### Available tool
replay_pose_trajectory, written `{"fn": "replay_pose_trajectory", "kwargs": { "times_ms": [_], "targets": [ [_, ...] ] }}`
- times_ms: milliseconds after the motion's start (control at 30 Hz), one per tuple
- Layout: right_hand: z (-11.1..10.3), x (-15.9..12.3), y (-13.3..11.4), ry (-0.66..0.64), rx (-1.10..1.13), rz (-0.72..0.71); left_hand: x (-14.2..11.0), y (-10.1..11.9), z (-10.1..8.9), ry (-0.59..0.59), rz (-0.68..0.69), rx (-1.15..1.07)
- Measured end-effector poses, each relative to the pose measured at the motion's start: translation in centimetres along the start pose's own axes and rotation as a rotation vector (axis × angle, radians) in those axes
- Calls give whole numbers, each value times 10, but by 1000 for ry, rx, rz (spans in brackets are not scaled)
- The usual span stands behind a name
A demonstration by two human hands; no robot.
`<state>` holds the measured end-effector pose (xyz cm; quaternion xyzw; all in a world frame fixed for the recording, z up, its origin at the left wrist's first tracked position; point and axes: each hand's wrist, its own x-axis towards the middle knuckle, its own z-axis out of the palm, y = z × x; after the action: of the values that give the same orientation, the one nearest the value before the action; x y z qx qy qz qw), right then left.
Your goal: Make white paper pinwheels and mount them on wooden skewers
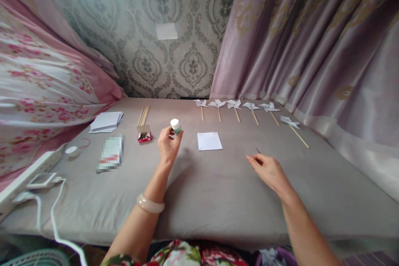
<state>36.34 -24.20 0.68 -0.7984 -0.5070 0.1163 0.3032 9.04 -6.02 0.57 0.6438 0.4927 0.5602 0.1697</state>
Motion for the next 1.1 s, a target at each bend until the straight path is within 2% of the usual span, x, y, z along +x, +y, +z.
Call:
{"fn": "replay_pose_trajectory", "kwargs": {
  "times_ms": [67,133,200,267,367,567,700,867,933,1100],
  "targets": [
    [14,8,-15,-46,280,-77,-12,17,6,-122,29,-159],
    [27,15,-34,-66,530,-85,-24,33,13,-247,-1,-297],
    [38,21,-52,-96,721,-77,-34,47,20,-391,-108,-455],
    [47,24,-67,-138,889,-72,-42,56,28,-486,-225,-624],
    [59,25,-78,-180,1049,-34,-48,62,37,-535,-319,-760],
    [75,21,-78,-152,1250,135,-51,57,45,-560,-334,-737],
    [74,23,-73,-161,1377,222,-49,43,46,-691,-186,-590],
    [50,42,-53,-49,1412,294,-51,19,42,-719,330,25],
    [37,52,-47,17,1398,276,-55,16,42,-769,464,205],
    [21,72,-47,112,1329,242,-66,21,44,-813,535,410]
  ]
}}
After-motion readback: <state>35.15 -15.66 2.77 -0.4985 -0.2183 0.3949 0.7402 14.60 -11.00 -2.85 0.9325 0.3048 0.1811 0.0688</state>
